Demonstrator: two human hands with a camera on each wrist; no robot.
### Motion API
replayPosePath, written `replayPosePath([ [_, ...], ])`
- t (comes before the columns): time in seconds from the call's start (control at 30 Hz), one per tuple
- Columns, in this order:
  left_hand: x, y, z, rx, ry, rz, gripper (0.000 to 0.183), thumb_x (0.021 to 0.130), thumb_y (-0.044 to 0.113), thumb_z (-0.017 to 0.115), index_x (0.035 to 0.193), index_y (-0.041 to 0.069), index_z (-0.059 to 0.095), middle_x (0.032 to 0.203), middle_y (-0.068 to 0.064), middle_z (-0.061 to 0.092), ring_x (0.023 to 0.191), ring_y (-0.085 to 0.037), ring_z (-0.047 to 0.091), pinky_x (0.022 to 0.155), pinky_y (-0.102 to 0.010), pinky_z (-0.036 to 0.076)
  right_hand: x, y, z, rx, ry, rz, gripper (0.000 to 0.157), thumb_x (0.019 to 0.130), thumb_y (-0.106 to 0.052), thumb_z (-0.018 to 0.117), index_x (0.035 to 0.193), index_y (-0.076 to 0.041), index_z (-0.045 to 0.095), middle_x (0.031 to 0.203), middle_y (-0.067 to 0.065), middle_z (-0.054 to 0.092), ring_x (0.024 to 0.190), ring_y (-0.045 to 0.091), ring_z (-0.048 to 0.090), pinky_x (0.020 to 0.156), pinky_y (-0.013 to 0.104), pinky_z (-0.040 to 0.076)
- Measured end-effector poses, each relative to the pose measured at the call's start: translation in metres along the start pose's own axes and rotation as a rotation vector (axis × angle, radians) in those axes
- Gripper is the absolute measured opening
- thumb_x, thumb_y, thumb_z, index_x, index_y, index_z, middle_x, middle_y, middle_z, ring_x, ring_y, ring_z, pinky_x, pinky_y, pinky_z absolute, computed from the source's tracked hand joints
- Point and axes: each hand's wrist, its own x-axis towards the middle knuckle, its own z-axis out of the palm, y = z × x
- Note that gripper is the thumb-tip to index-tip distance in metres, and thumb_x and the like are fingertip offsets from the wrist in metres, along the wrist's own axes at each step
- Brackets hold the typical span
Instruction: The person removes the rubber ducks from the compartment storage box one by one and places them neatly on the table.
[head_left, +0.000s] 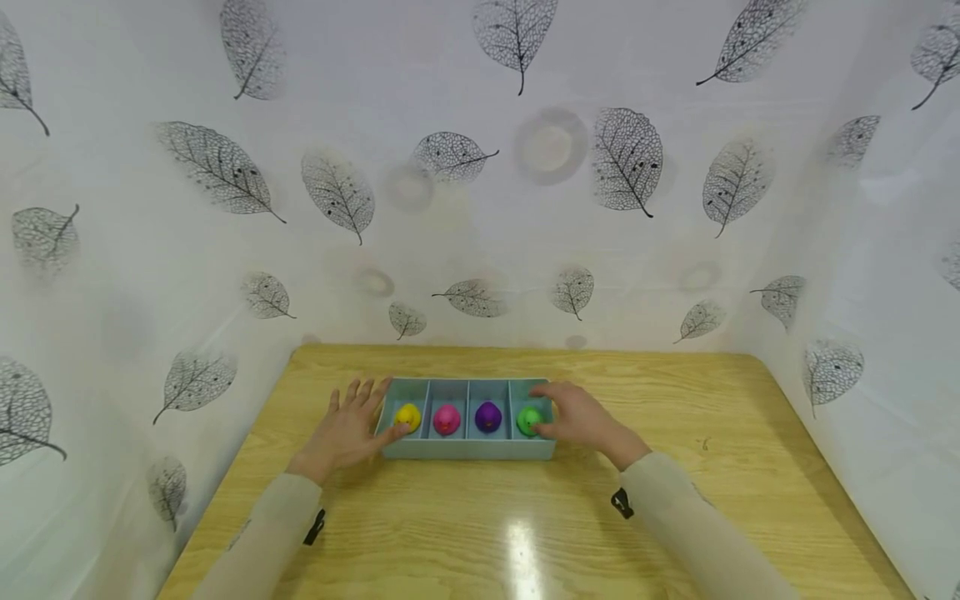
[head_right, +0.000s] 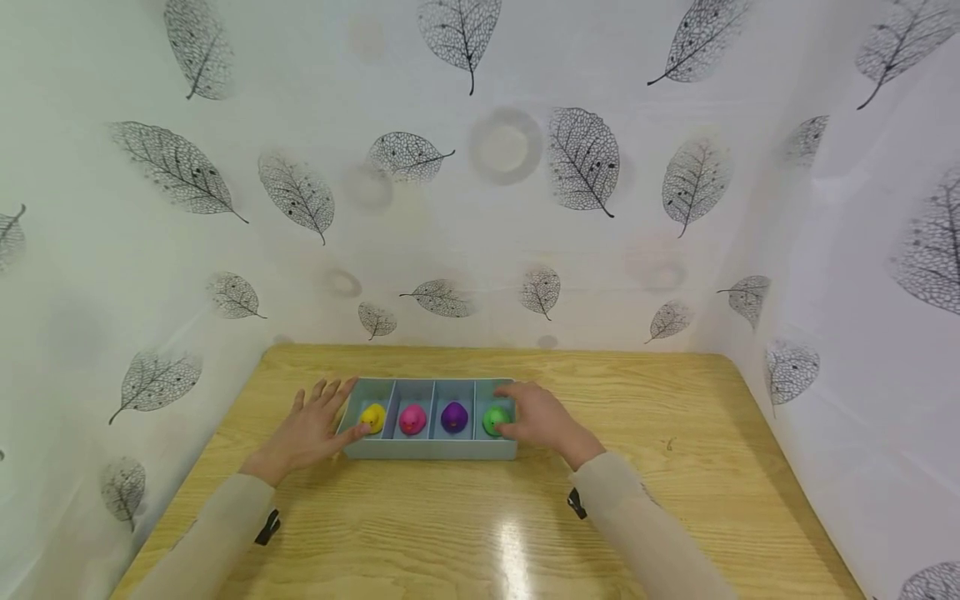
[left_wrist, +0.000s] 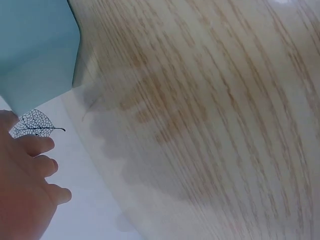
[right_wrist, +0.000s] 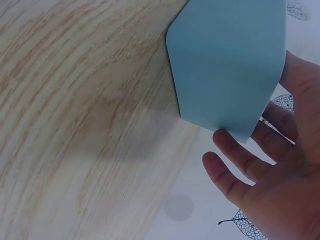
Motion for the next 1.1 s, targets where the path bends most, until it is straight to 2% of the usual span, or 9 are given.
replayPosePath([
  [0.27, -0.001, -0.003, 0.003, -0.045, -0.026, -0.022, 0.095, 0.101, 0.068, 0.051, 0.170, 0.011, 0.020, 0.165, -0.034, 0.035, 0.156, -0.059, 0.021, 0.121, -0.081, 0.011, 0.006, 0.001, 0.003, -0.061, -0.037, -0.021, 0.056, 0.086, -0.023, 0.086, 0.136, -0.002, 0.068, 0.135, 0.017, 0.071, 0.125, 0.041, 0.066, 0.110, 0.057, 0.052],
  [0.6, -0.002, -0.005, 0.012, -0.051, -0.034, -0.022, 0.094, 0.103, 0.068, 0.048, 0.170, 0.011, 0.016, 0.165, -0.034, 0.035, 0.156, -0.060, 0.021, 0.121, -0.081, 0.011, 0.010, -0.005, 0.001, -0.054, -0.118, 0.002, 0.054, 0.085, -0.016, 0.085, 0.134, -0.002, 0.069, 0.137, 0.017, 0.070, 0.128, 0.042, 0.065, 0.111, 0.058, 0.051],
  [0.93, -0.002, -0.004, 0.013, -0.061, -0.009, -0.016, 0.092, 0.103, 0.065, 0.050, 0.170, 0.013, 0.017, 0.163, -0.033, 0.038, 0.155, -0.059, 0.023, 0.121, -0.082, 0.011, 0.013, -0.008, 0.002, -0.117, -0.111, 0.014, 0.054, 0.083, -0.018, 0.087, 0.131, -0.001, 0.070, 0.133, 0.018, 0.072, 0.122, 0.043, 0.067, 0.105, 0.059, 0.054],
  [1.1, -0.002, -0.004, 0.012, -0.045, 0.005, -0.006, 0.092, 0.102, 0.065, 0.052, 0.170, 0.011, 0.020, 0.162, -0.033, 0.041, 0.154, -0.059, 0.026, 0.121, -0.082, 0.013, 0.015, -0.011, 0.002, -0.125, -0.102, 0.021, 0.054, 0.082, -0.017, 0.088, 0.130, 0.000, 0.070, 0.131, 0.018, 0.073, 0.121, 0.044, 0.067, 0.116, 0.061, 0.046],
])
